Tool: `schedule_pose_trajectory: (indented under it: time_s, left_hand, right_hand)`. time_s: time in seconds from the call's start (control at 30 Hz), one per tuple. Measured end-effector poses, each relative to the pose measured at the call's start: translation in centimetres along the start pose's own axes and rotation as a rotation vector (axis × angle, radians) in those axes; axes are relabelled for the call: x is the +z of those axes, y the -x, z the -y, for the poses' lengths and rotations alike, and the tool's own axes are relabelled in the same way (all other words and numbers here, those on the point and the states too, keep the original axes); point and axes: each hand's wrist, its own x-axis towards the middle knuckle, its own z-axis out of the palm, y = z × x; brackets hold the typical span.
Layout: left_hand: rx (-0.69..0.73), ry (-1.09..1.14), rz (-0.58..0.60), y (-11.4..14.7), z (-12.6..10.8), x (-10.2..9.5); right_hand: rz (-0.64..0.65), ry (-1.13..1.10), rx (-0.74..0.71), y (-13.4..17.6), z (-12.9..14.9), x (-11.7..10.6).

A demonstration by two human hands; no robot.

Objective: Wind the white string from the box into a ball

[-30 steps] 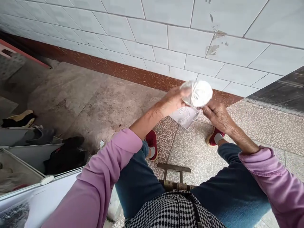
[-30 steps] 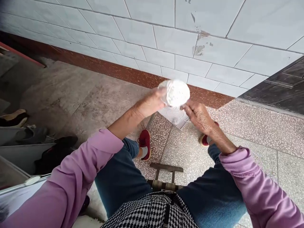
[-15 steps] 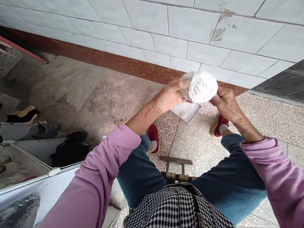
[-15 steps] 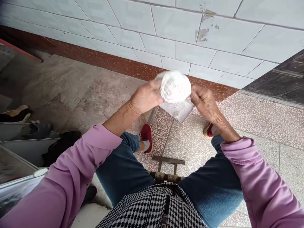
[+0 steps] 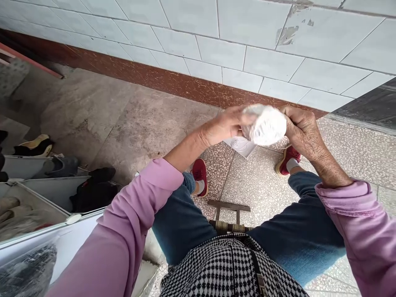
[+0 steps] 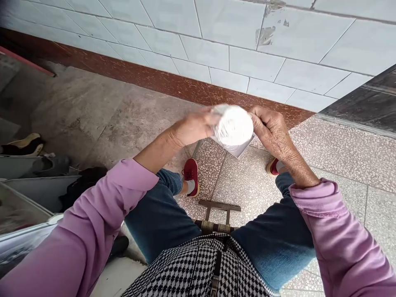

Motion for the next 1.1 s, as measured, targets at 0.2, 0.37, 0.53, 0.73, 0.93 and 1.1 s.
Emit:
schedule_pose_trajectory:
  time_s: [0.2, 0.37, 0.53, 0.73, 0.93, 1.1]
  left_hand:
    - [0.128, -0.069, -0.342, -2.2, 0.7, -1.1]
    - [0.008, -0.141, -0.052, -2.7, 1.3, 1.2]
    - [-0.096, 0.204, 0.131, -3.2, 1.7, 3.8]
    - [-0.099, 0.362, 0.056, -4.9, 2.4, 5.5]
    - [-0.071, 0.239, -0.171, -5.4, 3.1, 4.7]
    - [-0.092, -0.1, -0.292, -4.0, 3.1, 1.9]
  right_hand:
    - [0.277, -0.055, -0.016, 1.9, 2.4, 1.9]
    - [0.047, -0.071, 0.028, 2.1, 1.5, -1.0]
    - [-0.133, -0.104, 0.128, 2.9, -2.3, -3.3]
    - [0.012, -0.01, 0.154, 4.2, -3.6, -1.5]
    - [0.217, 0.036, 0.138, 3.9, -1.3, -0.2]
    - [0.142, -0.107, 0.081, 3.3, 0.1, -1.4]
